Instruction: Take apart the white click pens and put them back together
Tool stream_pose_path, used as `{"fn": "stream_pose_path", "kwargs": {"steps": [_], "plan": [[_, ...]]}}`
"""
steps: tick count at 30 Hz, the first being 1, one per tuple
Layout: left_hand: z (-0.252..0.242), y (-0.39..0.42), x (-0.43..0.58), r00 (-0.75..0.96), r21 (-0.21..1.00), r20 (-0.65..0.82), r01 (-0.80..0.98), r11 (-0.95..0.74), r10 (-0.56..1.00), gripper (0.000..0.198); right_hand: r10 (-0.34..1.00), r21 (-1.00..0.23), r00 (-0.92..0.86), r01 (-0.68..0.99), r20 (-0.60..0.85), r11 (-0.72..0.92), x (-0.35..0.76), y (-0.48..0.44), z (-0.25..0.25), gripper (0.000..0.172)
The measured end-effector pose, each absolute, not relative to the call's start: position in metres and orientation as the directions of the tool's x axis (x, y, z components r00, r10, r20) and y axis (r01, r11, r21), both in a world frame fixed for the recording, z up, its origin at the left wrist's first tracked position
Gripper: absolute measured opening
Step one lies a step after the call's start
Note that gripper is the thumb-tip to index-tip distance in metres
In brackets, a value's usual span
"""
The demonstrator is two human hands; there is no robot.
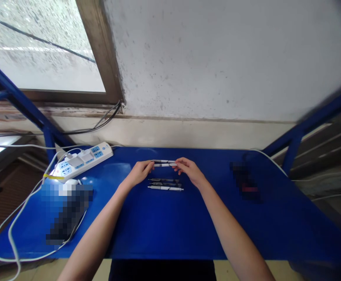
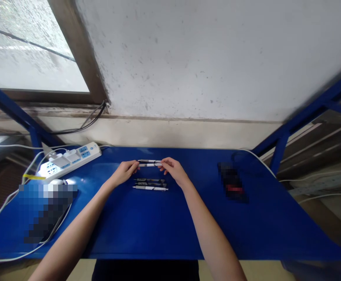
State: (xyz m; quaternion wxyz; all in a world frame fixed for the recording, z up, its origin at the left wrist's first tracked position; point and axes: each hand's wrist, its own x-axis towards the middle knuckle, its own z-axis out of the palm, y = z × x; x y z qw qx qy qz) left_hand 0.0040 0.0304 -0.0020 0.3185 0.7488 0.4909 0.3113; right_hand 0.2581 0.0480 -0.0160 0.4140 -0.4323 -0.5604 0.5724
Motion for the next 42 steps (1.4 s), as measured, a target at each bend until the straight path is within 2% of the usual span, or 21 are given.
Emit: {"fn": "stream_pose_path", "kwargs": {"steps": [3, 8, 11, 19, 27, 37, 39, 42], "plan": [[-0.003, 0.032, 0.002, 0.284, 0.793, 0.156, 0.535, -0.292, 0.946, 0.044, 0.973, -0.999, -0.228, 0.0, -0.034, -0.035, 0.262, 0.052, -0.018, 0.023], [-0.004, 0.035, -0.001, 0.175, 0.842, 0.19, 0.478, -0.252, 0.966, 0.028, 0.998, -0.997, 0.004, -0.013, -0.07, -0.07, 0.282, 0.063, -0.023, 0.019], [-0.004, 0.036, -0.002, 0.156, 0.856, 0.188, 0.458, -0.24, 0.97, 0.027, 0.993, -0.993, 0.06, -0.064, -0.101, -0.097, 0.29, 0.066, -0.023, 0.02], [-0.003, 0.034, -0.002, 0.178, 0.888, 0.173, 0.397, -0.231, 0.969, 0.029, 0.993, -0.992, -0.03, -0.052, -0.112, -0.113, 0.276, 0.061, -0.029, 0.022], [-0.008, 0.042, -0.007, -0.057, 0.944, 0.123, 0.314, -0.099, 0.991, 0.025, 0.992, -0.99, -0.043, -0.073, -0.12, -0.123, 0.277, 0.062, -0.029, 0.021], [-0.01, 0.044, -0.009, -0.162, 0.94, 0.19, 0.313, -0.132, 0.968, 0.021, 0.981, -0.964, -0.019, -0.178, -0.195, -0.195, 0.277, 0.056, -0.017, 0.022], [-0.011, 0.045, -0.01, -0.181, 0.963, 0.157, 0.247, -0.109, 0.971, 0.021, 0.979, -0.959, -0.018, -0.197, -0.204, -0.203, 0.276, 0.056, -0.017, 0.023], [-0.013, 0.046, -0.008, -0.113, 0.998, 0.058, 0.045, -0.053, 0.992, 0.022, 0.977, -0.939, -0.035, -0.271, -0.212, -0.213, 0.276, 0.056, -0.017, 0.024]]}}
